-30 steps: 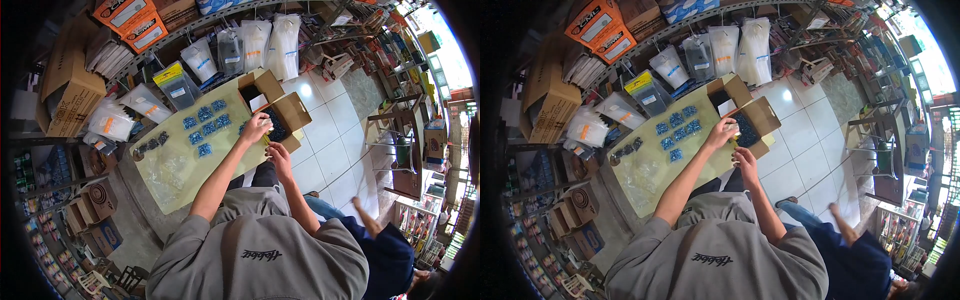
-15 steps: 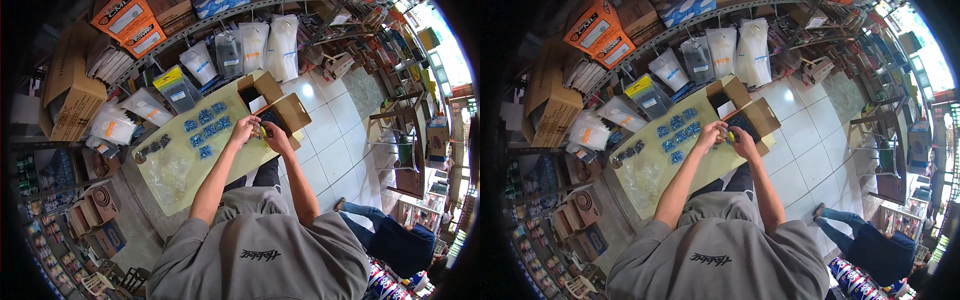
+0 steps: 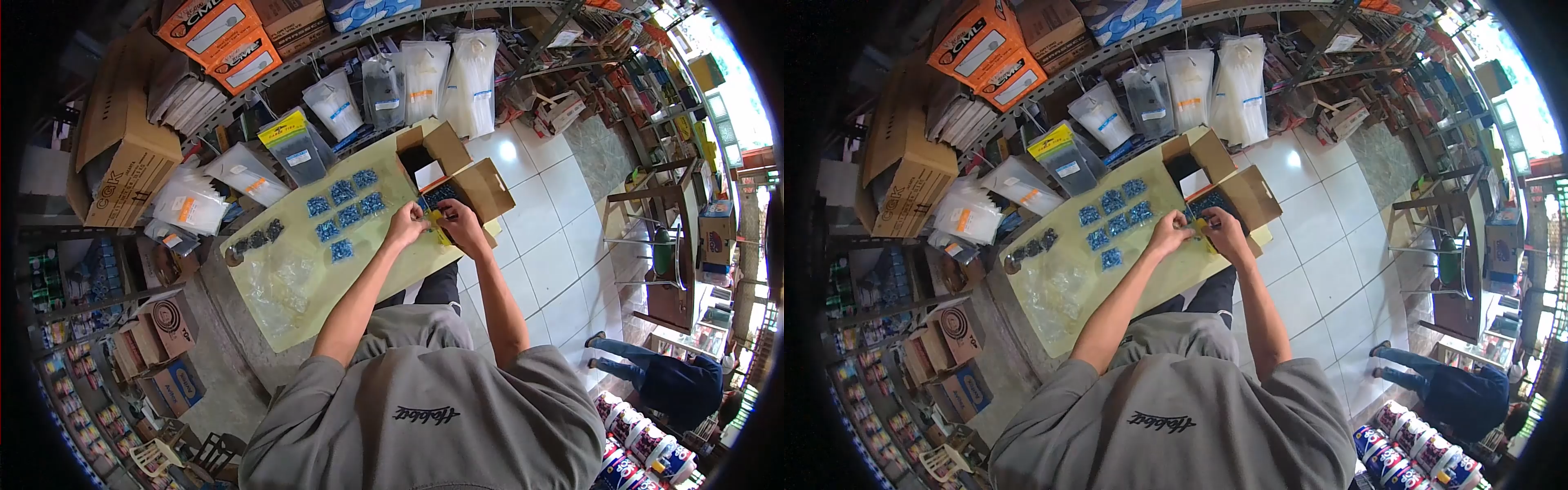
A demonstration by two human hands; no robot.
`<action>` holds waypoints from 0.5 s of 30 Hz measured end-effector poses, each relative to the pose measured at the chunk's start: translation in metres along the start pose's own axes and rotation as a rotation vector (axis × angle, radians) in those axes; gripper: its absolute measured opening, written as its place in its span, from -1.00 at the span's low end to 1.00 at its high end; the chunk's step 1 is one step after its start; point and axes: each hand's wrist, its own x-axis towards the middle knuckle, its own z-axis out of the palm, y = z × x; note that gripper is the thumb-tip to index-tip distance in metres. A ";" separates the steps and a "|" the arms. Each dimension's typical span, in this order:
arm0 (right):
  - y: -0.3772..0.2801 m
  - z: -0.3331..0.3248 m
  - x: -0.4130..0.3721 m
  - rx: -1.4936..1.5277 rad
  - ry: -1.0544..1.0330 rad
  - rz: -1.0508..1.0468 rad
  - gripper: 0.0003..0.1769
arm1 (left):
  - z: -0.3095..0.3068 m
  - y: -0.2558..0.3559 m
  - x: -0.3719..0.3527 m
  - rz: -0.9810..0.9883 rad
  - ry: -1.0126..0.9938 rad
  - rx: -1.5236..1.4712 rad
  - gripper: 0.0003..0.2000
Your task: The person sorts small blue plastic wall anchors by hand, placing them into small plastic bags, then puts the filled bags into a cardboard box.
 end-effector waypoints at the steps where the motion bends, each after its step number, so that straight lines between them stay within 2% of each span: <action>1: 0.002 0.002 0.001 0.001 -0.001 -0.001 -0.68 | 0.001 -0.001 0.001 0.031 0.007 -0.050 -0.71; 5: 0.007 0.011 -0.003 -0.027 0.029 -0.122 -0.75 | -0.001 0.001 0.003 0.108 0.018 -0.035 -0.69; 7: 0.010 0.015 -0.007 -0.044 0.008 -0.153 -0.76 | -0.004 0.007 0.004 -0.030 -0.071 -0.211 -0.69; 10: 0.020 0.015 -0.012 -0.021 0.028 -0.276 -0.80 | -0.001 0.011 0.002 -0.006 -0.014 -0.177 -0.74; 12: 0.022 0.008 -0.008 0.011 -0.017 -0.208 -0.77 | 0.002 0.010 0.004 0.008 -0.019 -0.136 -0.76; 14: 0.020 -0.004 0.001 0.142 -0.155 0.136 -0.76 | 0.009 -0.001 0.010 0.026 -0.026 -0.096 -0.77; 15: 0.027 -0.006 0.012 0.044 -0.174 0.091 -0.64 | 0.012 -0.009 0.014 0.008 -0.020 -0.095 -0.78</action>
